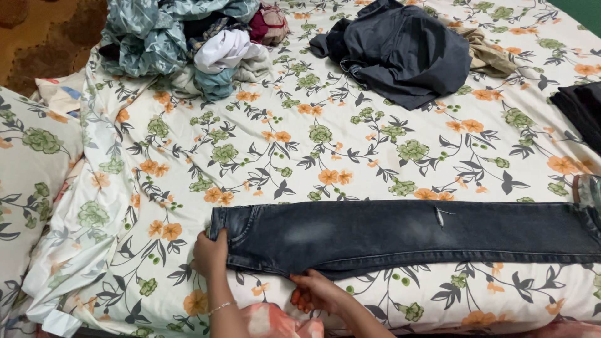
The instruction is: The person irons a pair of dark jeans laid out on a bed. They smooth the fabric, use an iron to press the legs and waist, flip the jeans over, and continue ironing the other side.
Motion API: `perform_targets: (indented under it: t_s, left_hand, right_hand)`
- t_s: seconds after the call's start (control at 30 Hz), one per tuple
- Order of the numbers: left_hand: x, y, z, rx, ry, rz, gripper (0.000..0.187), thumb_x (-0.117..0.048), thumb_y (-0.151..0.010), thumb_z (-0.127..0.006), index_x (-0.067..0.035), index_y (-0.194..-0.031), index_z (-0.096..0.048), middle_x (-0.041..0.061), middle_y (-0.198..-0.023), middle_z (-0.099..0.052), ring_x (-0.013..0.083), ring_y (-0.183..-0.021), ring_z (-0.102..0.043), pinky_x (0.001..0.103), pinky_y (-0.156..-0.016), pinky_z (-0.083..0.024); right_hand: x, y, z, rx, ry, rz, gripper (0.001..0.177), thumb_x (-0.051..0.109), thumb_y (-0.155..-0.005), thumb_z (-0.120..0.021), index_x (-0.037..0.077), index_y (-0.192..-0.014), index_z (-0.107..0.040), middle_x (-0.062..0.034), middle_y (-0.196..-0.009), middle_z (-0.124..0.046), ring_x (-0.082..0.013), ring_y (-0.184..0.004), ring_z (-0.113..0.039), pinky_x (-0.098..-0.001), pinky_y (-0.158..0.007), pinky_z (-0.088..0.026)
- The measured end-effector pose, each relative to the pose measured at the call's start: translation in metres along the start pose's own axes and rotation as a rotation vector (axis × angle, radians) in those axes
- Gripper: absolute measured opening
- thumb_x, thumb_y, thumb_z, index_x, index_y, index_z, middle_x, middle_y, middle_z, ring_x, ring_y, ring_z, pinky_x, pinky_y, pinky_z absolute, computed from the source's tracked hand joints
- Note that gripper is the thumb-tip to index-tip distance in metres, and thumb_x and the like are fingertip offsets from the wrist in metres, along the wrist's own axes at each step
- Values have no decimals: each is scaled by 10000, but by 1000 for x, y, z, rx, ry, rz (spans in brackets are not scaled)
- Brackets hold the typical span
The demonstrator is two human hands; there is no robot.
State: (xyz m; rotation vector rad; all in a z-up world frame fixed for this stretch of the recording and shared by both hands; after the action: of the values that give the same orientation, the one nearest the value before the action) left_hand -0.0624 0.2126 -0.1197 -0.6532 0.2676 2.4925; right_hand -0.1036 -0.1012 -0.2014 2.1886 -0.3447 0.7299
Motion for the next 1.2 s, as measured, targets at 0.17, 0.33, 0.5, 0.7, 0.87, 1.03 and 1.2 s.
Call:
perform_targets:
  t_s: [0.17,0.33,0.5,0.7,0.87,1.03,1.2]
  left_hand:
    - [-2,1,9,143,-17,51,705,-678,-791,-662,-123,-1220,-736,132,-1162,-762,353,-1170,-673,544,-1112,-377]
    - [-4,-5,5,285,100,19,633,-580,-780,-748,-65,-1147,-776,172,-1019,-796,336,-984,-757,450,-927,-536]
    - [13,-22,-20,566,618,-193,443,-315,-779,-808,11,-1077,-784,122,-941,-807,200,-818,-715,332,-772,-534]
    - [35,-25,-26,528,521,-110,413,-301,-802,-817,22,-1058,-791,125,-919,-808,201,-793,-707,346,-759,-534]
    - [3,-12,-1,141,356,-272,384,-398,-839,-775,-124,-1108,-773,137,-916,-789,276,-812,-740,397,-758,-543]
    - [-9,-8,4,-4,279,-241,444,-536,-919,-713,-121,-1075,-728,145,-914,-767,370,-857,-732,469,-749,-545]
    - [0,-11,-7,-57,136,-123,489,-539,-860,-733,-159,-1167,-703,129,-994,-767,401,-932,-719,523,-767,-551]
  right_hand:
    - [6,9,1,4,-3,-41,521,280,-1002,-684,32,-1290,-328,-154,-772,-713,-213,-581,-685,-319,-476,-512]
    - [1,-3,6,-17,140,-32,464,268,-1003,-709,-43,-1215,-436,-142,-759,-716,-207,-582,-677,-323,-476,-520]
    - [-5,-6,9,7,174,-22,515,431,-1057,-655,-67,-926,-656,-115,-699,-709,-189,-576,-681,-294,-478,-524]
    - [3,6,1,-2,112,-43,513,492,-1037,-573,15,-1148,-419,-140,-738,-706,-226,-597,-676,-339,-483,-487]
    - [-1,-2,4,-34,109,21,521,519,-1003,-565,42,-1154,-417,-152,-699,-696,-221,-520,-652,-329,-444,-480]
    - [-12,-13,12,84,198,247,638,521,-1091,-556,-94,-925,-590,-150,-724,-712,-197,-531,-680,-311,-456,-515]
    - [-3,-8,8,-95,220,183,537,530,-1017,-561,21,-846,-564,-140,-658,-686,-203,-464,-633,-332,-404,-485]
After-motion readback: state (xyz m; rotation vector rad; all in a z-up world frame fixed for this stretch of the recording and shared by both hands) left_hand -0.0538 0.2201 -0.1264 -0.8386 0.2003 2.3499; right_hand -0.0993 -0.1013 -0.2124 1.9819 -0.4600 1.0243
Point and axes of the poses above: each hand's wrist, its own y-axis away from the middle knuckle, its own z-axis out of the back of the hand, x = y × z, the point moved 8 cm from there along -y, towards the middle knuckle
